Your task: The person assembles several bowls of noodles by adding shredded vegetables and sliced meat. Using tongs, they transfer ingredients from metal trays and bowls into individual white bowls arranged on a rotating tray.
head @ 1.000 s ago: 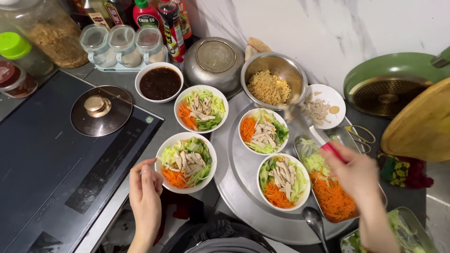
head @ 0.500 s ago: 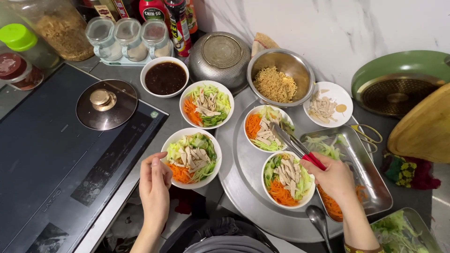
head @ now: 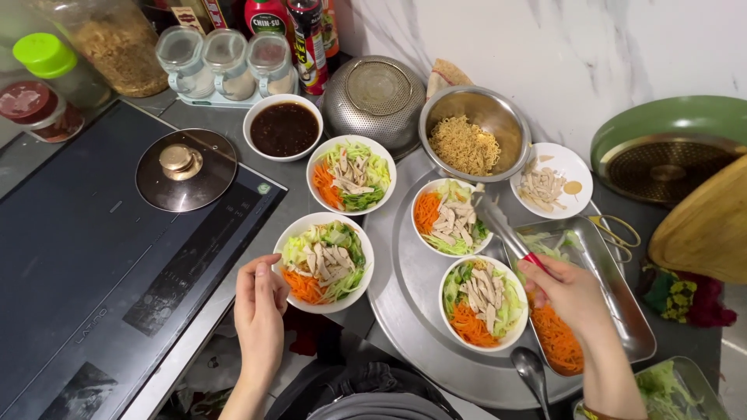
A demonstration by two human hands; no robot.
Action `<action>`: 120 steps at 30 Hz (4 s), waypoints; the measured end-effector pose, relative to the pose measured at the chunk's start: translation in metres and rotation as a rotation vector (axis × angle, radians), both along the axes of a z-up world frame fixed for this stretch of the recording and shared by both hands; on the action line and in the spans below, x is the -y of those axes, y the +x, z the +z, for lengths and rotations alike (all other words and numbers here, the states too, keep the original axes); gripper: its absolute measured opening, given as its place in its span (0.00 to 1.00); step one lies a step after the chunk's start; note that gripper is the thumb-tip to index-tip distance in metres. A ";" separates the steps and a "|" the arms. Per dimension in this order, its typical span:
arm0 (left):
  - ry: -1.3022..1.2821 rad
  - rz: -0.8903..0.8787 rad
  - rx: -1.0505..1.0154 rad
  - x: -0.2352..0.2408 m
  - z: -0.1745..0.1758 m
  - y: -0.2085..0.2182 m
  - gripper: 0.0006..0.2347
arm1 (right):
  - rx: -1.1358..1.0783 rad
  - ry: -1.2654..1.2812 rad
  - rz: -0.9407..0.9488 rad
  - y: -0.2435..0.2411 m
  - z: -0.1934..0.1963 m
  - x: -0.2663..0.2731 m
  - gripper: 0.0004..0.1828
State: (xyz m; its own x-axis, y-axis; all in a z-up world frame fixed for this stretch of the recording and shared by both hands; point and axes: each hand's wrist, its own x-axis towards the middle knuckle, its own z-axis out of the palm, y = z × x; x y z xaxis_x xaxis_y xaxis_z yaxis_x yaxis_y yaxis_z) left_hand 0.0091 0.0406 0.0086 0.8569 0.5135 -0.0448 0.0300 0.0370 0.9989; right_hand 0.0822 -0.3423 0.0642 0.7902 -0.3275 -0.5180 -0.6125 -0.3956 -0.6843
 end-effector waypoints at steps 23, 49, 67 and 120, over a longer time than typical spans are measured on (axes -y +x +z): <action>-0.148 0.043 -0.064 -0.009 -0.001 0.004 0.11 | -0.015 -0.105 0.003 0.005 0.007 0.001 0.22; -0.197 0.077 -0.094 -0.013 0.000 -0.005 0.10 | -0.134 -0.701 0.381 0.029 0.032 -0.019 0.32; -0.193 0.082 -0.114 -0.023 -0.003 -0.005 0.11 | -0.120 -0.744 0.413 0.023 0.032 -0.050 0.29; -0.175 0.023 -0.168 0.007 0.000 -0.005 0.11 | -0.018 -0.877 0.129 0.104 -0.041 0.106 0.22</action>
